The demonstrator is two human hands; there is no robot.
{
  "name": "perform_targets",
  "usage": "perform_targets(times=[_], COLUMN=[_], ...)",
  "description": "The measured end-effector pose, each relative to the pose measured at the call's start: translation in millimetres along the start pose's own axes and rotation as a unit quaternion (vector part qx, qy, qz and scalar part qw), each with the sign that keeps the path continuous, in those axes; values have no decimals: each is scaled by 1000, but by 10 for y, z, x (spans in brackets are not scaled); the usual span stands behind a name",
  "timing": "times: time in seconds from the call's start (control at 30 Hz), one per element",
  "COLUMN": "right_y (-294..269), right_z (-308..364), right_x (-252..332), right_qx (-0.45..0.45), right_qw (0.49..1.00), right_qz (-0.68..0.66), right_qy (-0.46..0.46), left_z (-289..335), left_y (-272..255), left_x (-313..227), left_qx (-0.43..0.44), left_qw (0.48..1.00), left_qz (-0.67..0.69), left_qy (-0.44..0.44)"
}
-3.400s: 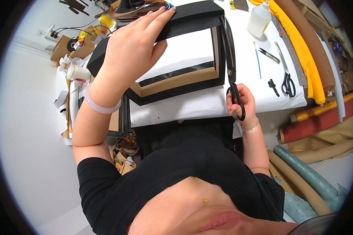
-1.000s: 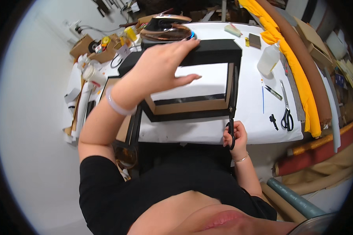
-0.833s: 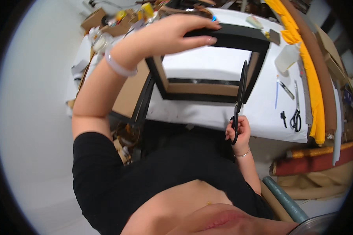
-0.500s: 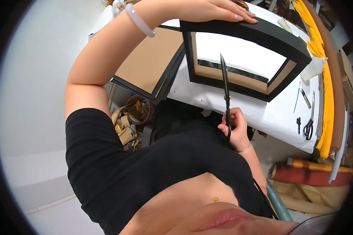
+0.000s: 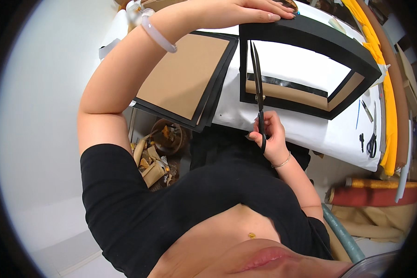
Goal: The person uses a handheld iron to press black fabric onto a rectangular frame, then trims excess fabric with scissors and tucks edges with a small tool. The person repeats this process on multiple frames, folding and securing the fabric around the corners.
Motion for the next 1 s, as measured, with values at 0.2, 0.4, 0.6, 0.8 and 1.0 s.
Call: perform_targets(times=[0.2, 0.4, 0.6, 0.8, 1.0], right_y=[111, 146, 230, 247, 281], right_z=[-62, -103, -110, -228, -260], right_x=[59, 64, 23, 89, 64], right_qx=[-14, -14, -34, -46, -141], right_qw=[999, 999, 998, 998, 971], right_qz=[-35, -28, -45, 5, 176], right_qy=[-12, -22, -29, -48, -80], left_z=[222, 329, 407, 476, 478], left_y=[-53, -112, -78, -75, -96], left_x=[60, 278, 241, 171, 284], left_qx=[-29, -30, -9, -1, 2], left_qw=[999, 993, 993, 994, 989], left_qz=[3, -19, -26, 26, 78], left_qy=[34, 110, 117, 105, 128])
Point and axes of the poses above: each hand's wrist, its own z-axis away from the middle knuckle, its own y-axis out of the palm, x = y × z, the point moved 2 cm from there along -z, towards the middle knuckle, and after that the axes turned 11 degrees about z, right-handed, at the moved point
